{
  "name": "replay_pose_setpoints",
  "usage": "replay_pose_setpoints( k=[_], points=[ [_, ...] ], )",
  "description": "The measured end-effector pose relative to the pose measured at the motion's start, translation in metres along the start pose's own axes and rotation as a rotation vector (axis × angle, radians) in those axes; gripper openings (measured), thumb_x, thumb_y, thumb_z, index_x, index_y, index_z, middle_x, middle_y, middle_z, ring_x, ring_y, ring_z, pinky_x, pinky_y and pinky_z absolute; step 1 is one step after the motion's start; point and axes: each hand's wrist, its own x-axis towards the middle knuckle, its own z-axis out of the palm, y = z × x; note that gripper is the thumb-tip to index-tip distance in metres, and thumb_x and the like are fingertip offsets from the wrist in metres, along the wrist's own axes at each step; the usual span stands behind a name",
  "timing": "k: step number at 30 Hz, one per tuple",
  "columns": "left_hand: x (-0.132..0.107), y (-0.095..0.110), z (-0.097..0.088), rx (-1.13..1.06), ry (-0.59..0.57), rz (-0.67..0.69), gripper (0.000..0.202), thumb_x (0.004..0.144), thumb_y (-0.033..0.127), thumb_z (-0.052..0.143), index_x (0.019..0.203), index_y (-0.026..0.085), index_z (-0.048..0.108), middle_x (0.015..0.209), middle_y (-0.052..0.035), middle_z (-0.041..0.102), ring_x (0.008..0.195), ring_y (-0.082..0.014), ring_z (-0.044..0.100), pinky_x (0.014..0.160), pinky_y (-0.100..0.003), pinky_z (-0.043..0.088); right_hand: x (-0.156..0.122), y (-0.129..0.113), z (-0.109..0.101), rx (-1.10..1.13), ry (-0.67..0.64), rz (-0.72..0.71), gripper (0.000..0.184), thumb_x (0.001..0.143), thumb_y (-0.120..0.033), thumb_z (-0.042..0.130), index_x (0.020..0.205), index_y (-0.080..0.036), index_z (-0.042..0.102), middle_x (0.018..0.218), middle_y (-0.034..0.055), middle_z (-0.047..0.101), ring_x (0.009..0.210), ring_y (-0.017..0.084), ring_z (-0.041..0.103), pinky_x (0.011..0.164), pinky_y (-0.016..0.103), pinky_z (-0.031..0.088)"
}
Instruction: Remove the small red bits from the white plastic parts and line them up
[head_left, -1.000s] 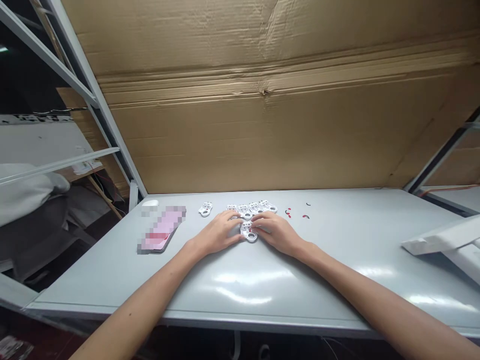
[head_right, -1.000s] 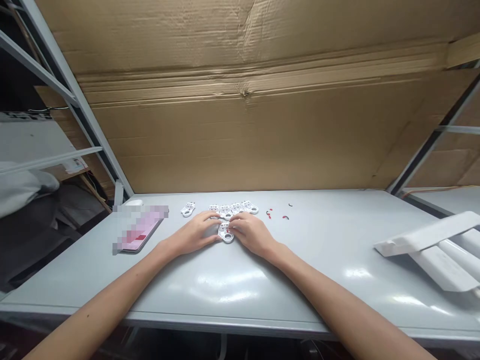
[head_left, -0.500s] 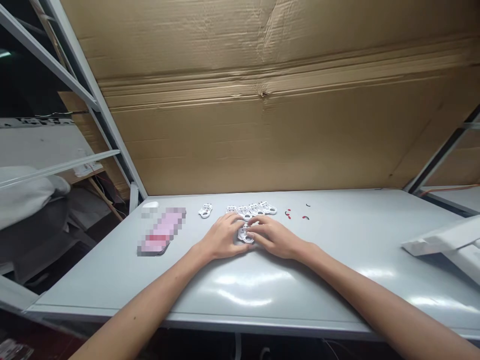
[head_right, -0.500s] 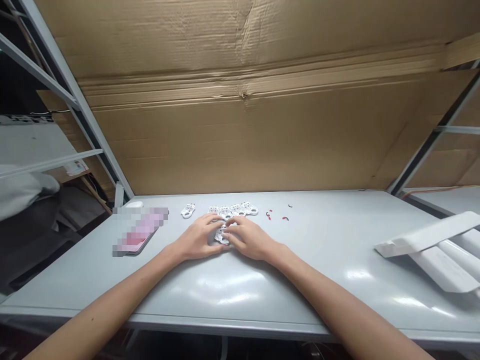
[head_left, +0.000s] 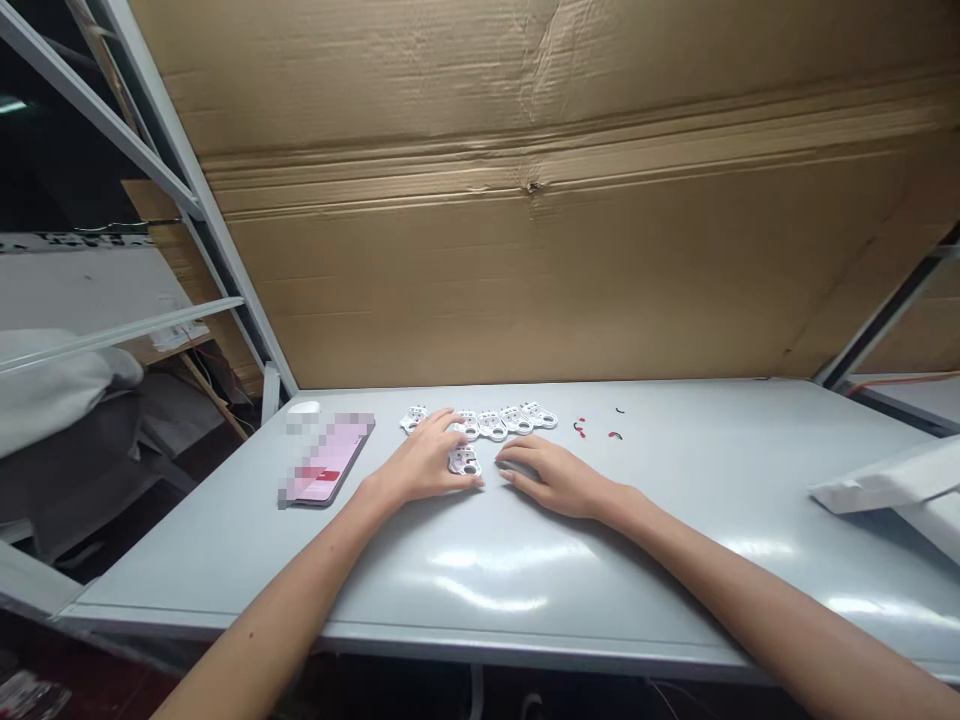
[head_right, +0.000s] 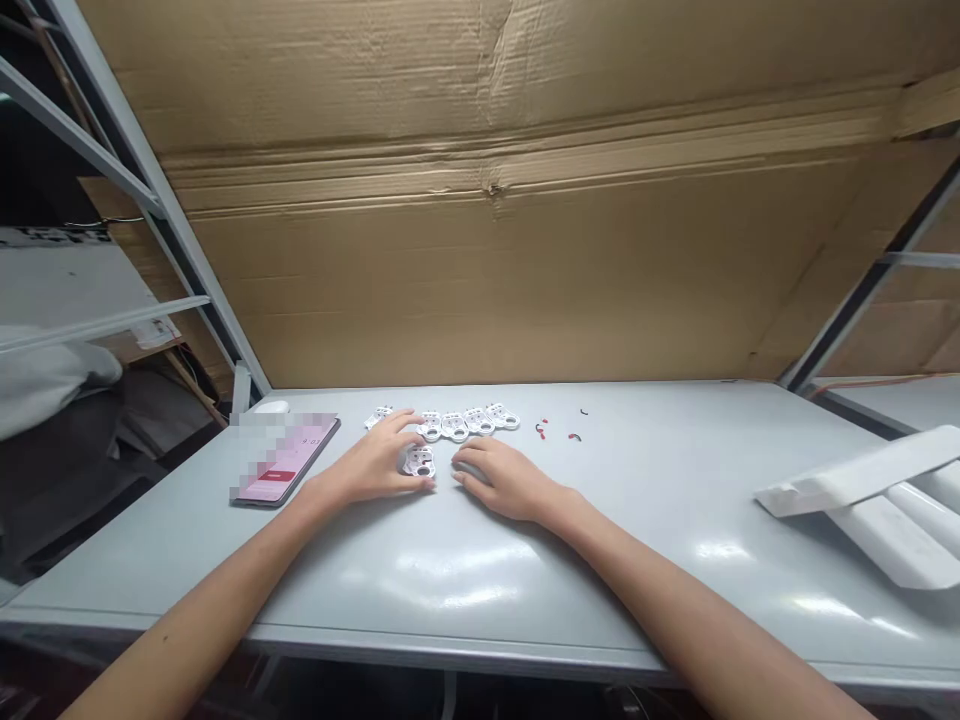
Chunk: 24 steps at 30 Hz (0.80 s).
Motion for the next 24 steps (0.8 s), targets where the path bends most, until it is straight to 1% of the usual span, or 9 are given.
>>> replay_pose_setpoints(
  k=[2,4,9,13,17,21,24],
  points=[
    [0.0,-0.004,-0.002,0.006,0.004,-0.016,0.039,0.075,0.054,0.076,0.092,0.02,0.068,0.134,-0.0136,0.056,0.134,-0.036,0.043,0.108,-0.051,0.041,0.0,0.0,0.001,-0.007,0.004,-0.009,0.028,0.098,-0.031,0.046,0.109,-0.02,0.069,0.109,0.013,0.068,0.099,0.026,0.062,0.087,0.043,0.05],
    [0.001,-0.011,-0.003,0.026,0.025,-0.049,0.04,0.076,0.053,0.075,0.095,0.019,0.065,0.135,-0.0142,0.054,0.135,-0.0352,0.041,0.109,-0.05,0.04,-0.001,-0.001,0.001,-0.005,0.007,-0.016,0.027,0.098,-0.031,0.046,0.108,-0.02,0.069,0.109,0.0128,0.068,0.099,0.026,0.062,0.087,0.043,0.05],
    [0.0,-0.037,-0.003,0.079,0.072,-0.17,0.044,0.079,0.047,0.073,0.11,0.02,0.061,0.139,-0.0145,0.051,0.137,-0.0351,0.04,0.111,-0.05,0.038,-0.002,-0.001,0.001,0.014,0.01,-0.016,0.027,0.097,-0.033,0.048,0.109,-0.022,0.069,0.112,0.0125,0.068,0.1,0.027,0.062,0.087,0.043,0.05],
    [-0.002,-0.053,0.001,0.092,0.052,-0.215,0.048,0.082,0.045,0.07,0.12,0.019,0.058,0.143,-0.0154,0.048,0.138,-0.0352,0.039,0.111,-0.051,0.037,-0.002,-0.002,0.001,0.018,0.017,-0.011,0.027,0.097,-0.033,0.049,0.109,-0.022,0.069,0.114,0.0129,0.067,0.1,0.027,0.062,0.088,0.043,0.05],
    [-0.001,-0.057,0.006,0.088,0.019,-0.217,0.045,0.087,0.041,0.064,0.126,0.019,0.057,0.144,-0.0156,0.047,0.139,-0.0339,0.038,0.112,-0.052,0.035,-0.003,-0.002,0.0,0.007,0.001,-0.015,0.026,0.097,-0.033,0.049,0.108,-0.022,0.069,0.114,0.0126,0.066,0.101,0.027,0.062,0.088,0.043,0.05],
    [0.001,-0.055,0.014,0.111,0.001,-0.207,0.039,0.093,0.037,0.056,0.127,0.019,0.058,0.145,-0.014,0.048,0.142,-0.035,0.034,0.114,-0.054,0.033,-0.002,-0.001,0.0,0.025,0.009,-0.021,0.024,0.096,-0.033,0.051,0.107,-0.023,0.07,0.112,0.0111,0.067,0.101,0.027,0.062,0.088,0.042,0.05],
    [0.002,-0.052,0.019,0.119,0.007,-0.204,0.041,0.094,0.032,0.053,0.132,0.017,0.055,0.144,-0.0141,0.05,0.142,-0.0349,0.034,0.114,-0.054,0.033,-0.002,-0.002,-0.001,0.015,0.004,-0.026,0.024,0.096,-0.032,0.05,0.106,-0.022,0.07,0.111,0.0116,0.067,0.1,0.026,0.062,0.088,0.041,0.049]
  ],
)
